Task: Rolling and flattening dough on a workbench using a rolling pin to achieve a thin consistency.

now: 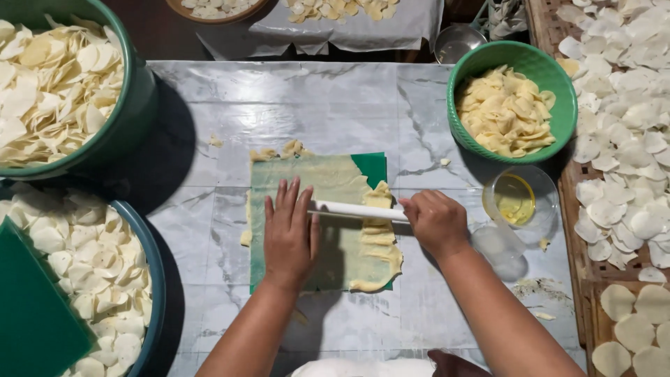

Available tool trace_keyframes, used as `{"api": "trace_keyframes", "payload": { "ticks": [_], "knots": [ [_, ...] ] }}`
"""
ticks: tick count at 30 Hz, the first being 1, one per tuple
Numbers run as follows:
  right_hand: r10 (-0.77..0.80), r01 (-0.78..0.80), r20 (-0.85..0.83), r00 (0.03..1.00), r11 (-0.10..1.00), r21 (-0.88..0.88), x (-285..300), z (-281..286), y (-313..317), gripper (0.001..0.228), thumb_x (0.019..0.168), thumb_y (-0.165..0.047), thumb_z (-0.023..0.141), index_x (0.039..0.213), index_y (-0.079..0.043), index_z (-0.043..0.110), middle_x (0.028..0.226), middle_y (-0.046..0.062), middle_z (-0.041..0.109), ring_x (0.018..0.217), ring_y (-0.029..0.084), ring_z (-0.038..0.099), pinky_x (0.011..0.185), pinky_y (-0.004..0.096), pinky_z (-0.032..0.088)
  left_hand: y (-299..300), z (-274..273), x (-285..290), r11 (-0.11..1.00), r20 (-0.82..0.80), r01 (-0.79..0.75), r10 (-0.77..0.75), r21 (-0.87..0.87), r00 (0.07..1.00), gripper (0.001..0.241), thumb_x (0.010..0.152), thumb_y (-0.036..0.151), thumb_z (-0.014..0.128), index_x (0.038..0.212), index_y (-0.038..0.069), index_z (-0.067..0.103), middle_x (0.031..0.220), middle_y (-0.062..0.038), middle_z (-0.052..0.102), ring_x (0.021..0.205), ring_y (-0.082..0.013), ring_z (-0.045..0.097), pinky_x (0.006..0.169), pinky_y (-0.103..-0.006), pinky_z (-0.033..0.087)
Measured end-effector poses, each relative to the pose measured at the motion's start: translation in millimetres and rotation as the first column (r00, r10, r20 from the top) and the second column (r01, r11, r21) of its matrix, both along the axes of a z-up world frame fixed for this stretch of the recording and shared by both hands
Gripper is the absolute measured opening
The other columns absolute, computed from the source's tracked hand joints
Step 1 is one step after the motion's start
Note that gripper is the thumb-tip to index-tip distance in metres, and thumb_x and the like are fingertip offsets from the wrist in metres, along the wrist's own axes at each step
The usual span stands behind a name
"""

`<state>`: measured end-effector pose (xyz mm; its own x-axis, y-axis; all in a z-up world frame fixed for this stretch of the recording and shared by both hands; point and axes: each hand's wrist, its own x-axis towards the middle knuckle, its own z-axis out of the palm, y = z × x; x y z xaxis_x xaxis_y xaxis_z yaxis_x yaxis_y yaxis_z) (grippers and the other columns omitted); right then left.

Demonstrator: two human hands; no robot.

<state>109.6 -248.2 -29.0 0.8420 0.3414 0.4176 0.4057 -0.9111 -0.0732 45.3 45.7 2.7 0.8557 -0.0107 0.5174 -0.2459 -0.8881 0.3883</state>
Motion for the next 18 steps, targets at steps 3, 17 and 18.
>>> {"api": "trace_keyframes", "payload": {
  "ticks": [3, 17, 18],
  "knots": [
    [0.062, -0.063, -0.023, 0.998, 0.997, -0.032, 1, -3, 17, 0.047, 0.108, -0.044, 0.043, 0.068, -0.022, 0.055, 0.062, -0.005, 0.052, 0.061, 0.019, 0.062, 0.057, 0.032, 0.051, -7, -21, 33, 0.996, 0.009, 0.046, -0.047, 0.082, 0.999, 0.055, 0.102, 0.034, 0.055, 0.153, 0.015, 0.049, 0.166, -0.012, 0.036, 0.156, -0.0329, 0.029, 0.126, -0.0543, 0.016],
    [-0.167, 0.144, -0.354, 0.92, 0.985, -0.091, 27, 24, 53, 0.072, 0.104, -0.051, 0.038, 0.163, -0.011, 0.029, 0.169, 0.024, 0.024, 0.158, 0.037, 0.019, 0.118, 0.073, 0.009, -17, -5, 89, 0.977, -0.656, 0.032, 0.117, 0.21, 0.746, 0.071, 0.105, 0.049, 0.024, 0.167, 0.018, 0.007, 0.174, -0.009, -0.003, 0.16, -0.0324, -0.007, 0.125, -0.0617, -0.009],
    [-0.173, 0.15, -0.381, 0.908, 0.985, -0.089, 32, 29, 56, 0.074, 0.105, -0.054, 0.036, 0.164, -0.011, 0.027, 0.17, 0.024, 0.02, 0.159, 0.036, 0.016, 0.119, 0.071, 0.01, -15, -3, 94, 0.975, -0.641, 0.027, 0.125, 0.222, 0.757, 0.072, 0.105, 0.052, 0.022, 0.167, 0.017, 0.008, 0.174, -0.009, -0.003, 0.16, -0.0325, -0.007, 0.124, -0.0628, -0.01]
  ]
}}
